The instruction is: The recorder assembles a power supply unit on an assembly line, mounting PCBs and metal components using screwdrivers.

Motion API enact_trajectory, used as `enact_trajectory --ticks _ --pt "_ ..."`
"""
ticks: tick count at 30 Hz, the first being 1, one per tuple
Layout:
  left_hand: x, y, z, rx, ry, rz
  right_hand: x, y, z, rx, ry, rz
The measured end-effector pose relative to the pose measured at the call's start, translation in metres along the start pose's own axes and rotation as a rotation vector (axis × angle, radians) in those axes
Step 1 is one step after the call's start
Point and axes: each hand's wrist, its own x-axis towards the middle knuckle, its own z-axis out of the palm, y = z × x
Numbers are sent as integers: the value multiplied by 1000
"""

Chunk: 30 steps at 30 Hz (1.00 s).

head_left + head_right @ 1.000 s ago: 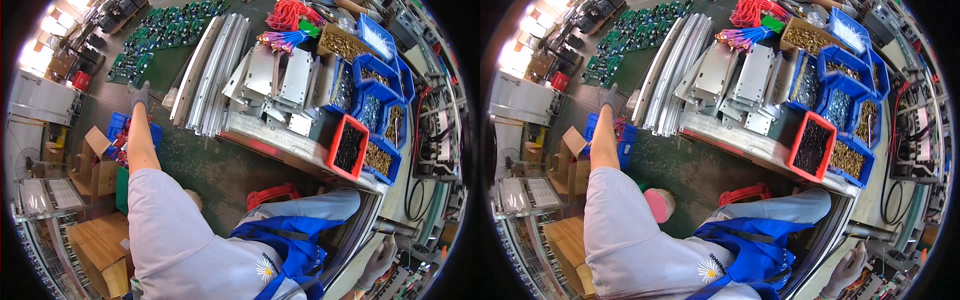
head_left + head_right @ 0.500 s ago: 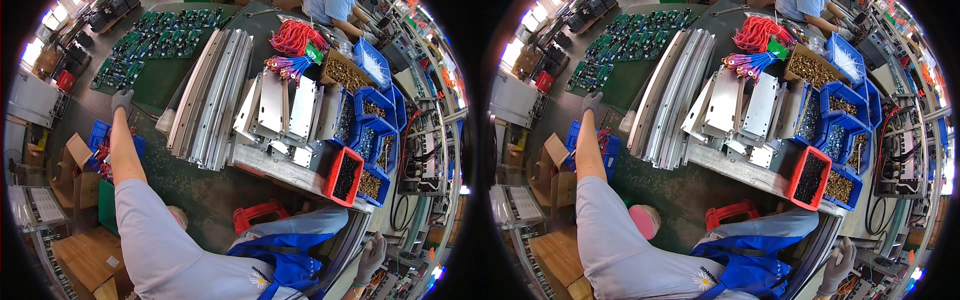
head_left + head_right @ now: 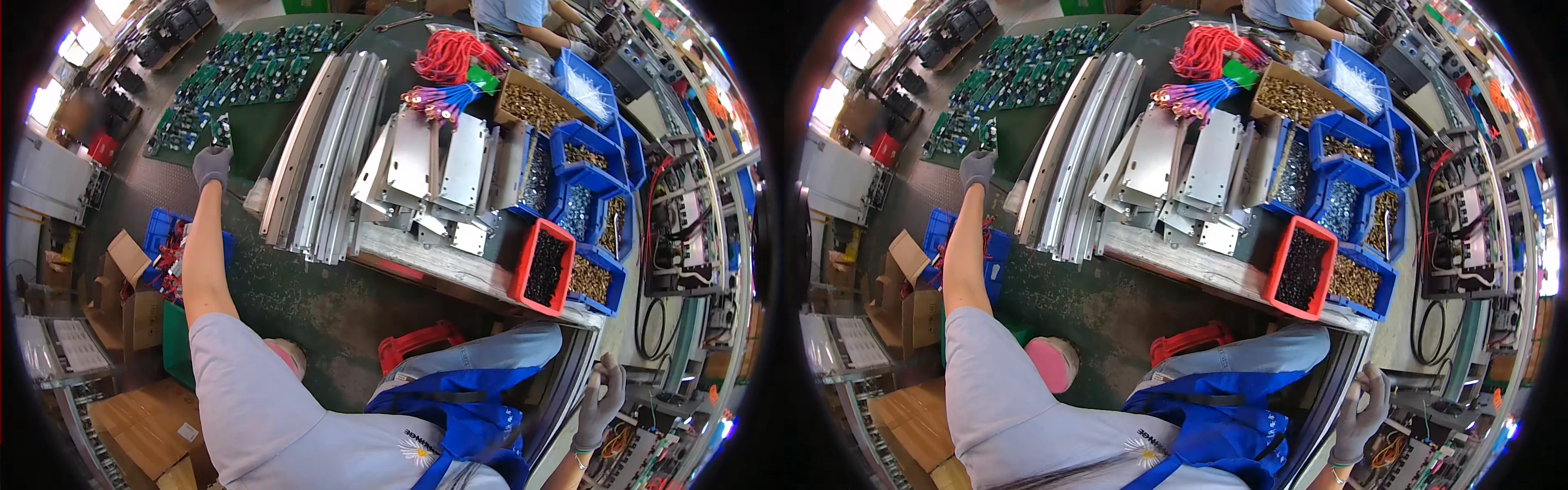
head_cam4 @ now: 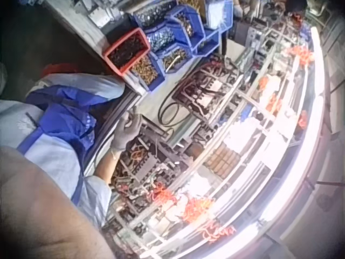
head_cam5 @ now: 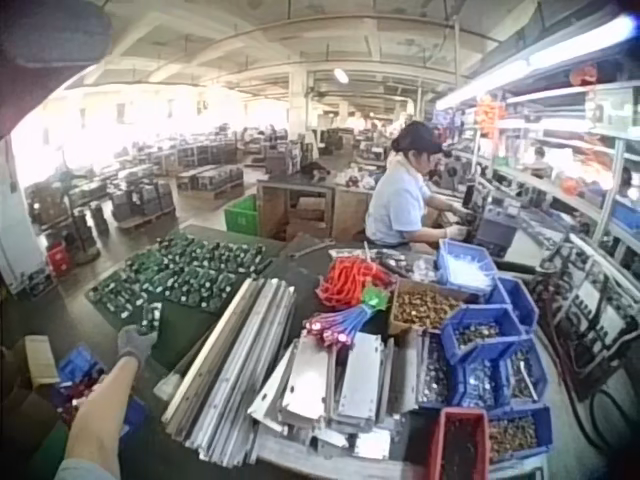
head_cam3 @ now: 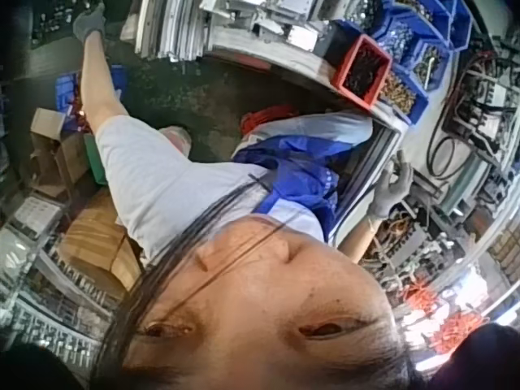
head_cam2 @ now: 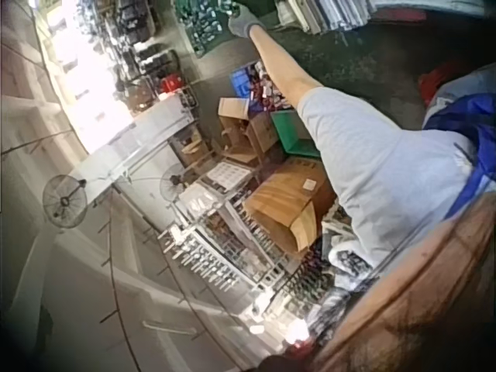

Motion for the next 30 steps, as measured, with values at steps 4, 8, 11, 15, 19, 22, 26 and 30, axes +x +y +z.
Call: enact_trajectory --ticks 4,8,11,15,19,22,26,30 --pt "13 45 -11 -1033 -80 -345 -8 1 -16 22 60 -52" --pt "-13 89 -62 42 194 843 -4 -8 -34 46 68 -64" --pt "-130 177 -119 -1376 -534 184 5 -23 -25 385 87 8" --pt "-344 332 -157 -1303 -709 646 2 -16 -26 847 -57 -71" --pt "-512 401 -155 -1158 -942 1452 -25 -23 -54 1143 249 16" --pt "-602 417 -170 -1166 -986 1666 -62 7 -96 1328 569 285" --pt "-663 433 -166 -1410 -1439 1294 -111 39 -141 1354 832 275" --pt "-712 457 -171 -1061 -2461 684 -143 59 -165 1073 825 363"
